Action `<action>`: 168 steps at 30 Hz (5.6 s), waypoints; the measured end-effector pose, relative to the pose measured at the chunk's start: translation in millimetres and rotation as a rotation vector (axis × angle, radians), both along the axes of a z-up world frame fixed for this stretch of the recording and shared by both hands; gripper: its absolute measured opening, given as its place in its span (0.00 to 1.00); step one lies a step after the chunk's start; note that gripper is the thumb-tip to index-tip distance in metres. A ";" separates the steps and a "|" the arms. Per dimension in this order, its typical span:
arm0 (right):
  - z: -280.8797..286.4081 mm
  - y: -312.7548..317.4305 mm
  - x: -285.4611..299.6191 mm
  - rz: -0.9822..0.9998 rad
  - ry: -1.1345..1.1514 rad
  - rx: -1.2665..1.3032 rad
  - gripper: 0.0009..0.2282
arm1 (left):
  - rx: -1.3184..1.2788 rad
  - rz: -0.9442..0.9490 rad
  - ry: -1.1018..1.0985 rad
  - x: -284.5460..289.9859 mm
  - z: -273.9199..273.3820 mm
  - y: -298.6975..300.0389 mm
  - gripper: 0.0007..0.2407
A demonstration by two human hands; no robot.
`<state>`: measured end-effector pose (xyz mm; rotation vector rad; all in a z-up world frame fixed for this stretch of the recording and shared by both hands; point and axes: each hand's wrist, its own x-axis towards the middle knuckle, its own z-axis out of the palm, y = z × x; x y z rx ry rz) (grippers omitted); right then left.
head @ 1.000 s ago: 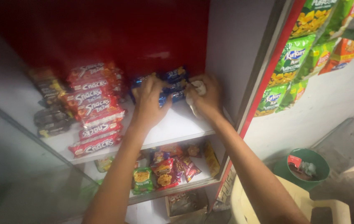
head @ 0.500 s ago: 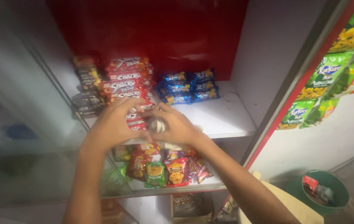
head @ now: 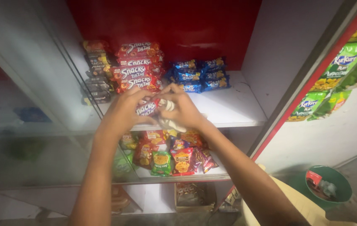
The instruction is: The person arranges packaged snack bars on a shelf, stacking them vertically, and then places blue-wrapped items into a plastic bag while using a cloth to wipe the objects.
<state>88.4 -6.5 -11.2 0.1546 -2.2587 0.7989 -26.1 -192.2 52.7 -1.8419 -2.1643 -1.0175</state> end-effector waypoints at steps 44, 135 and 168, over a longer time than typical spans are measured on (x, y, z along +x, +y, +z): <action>6.5 -8.1 -17.9 -0.217 0.078 -0.253 0.24 | 0.360 0.353 0.131 -19.1 -62.1 22.9 0.22; 380.2 64.6 98.4 -0.947 -0.432 0.246 0.28 | 0.424 -0.095 0.138 26.0 284.9 49.5 0.20; 346.9 -72.1 118.9 -0.012 0.698 -0.103 0.16 | 1.146 -0.426 -0.096 49.8 282.5 -16.8 0.44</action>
